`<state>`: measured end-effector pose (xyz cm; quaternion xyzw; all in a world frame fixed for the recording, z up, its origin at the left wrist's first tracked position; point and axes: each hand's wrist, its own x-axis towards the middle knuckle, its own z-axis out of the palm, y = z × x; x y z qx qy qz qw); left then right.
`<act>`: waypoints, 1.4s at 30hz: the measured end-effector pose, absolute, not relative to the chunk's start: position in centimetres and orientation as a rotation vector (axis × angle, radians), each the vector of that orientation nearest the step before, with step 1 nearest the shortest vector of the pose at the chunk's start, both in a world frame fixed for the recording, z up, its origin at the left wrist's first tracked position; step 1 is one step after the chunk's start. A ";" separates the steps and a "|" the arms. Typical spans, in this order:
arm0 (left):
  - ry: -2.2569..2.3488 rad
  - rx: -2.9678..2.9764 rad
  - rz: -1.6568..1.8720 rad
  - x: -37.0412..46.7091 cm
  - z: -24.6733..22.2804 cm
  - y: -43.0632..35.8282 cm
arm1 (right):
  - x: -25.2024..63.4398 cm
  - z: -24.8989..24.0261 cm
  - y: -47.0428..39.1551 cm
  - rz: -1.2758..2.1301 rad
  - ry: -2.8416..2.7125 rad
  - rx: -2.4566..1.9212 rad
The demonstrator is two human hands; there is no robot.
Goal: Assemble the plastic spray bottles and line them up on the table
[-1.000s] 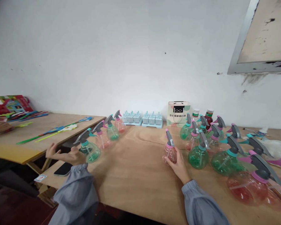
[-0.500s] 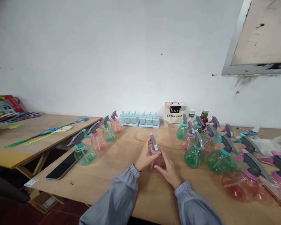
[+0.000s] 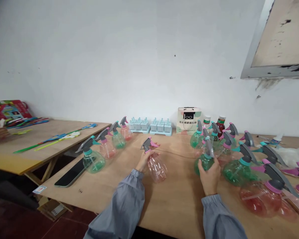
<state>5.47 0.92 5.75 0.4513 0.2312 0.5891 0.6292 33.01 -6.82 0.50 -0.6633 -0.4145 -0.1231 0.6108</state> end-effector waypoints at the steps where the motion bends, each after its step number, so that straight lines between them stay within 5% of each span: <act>1: 0.513 1.025 1.336 5.4 5.8 0.9 | 32.2 0.2 -6.6 -0.279 -0.995 -1.498; 42: 0.342 1.020 1.140 5.3 4.8 1.1 | 27.7 -2.8 -4.6 -0.021 -1.252 -1.324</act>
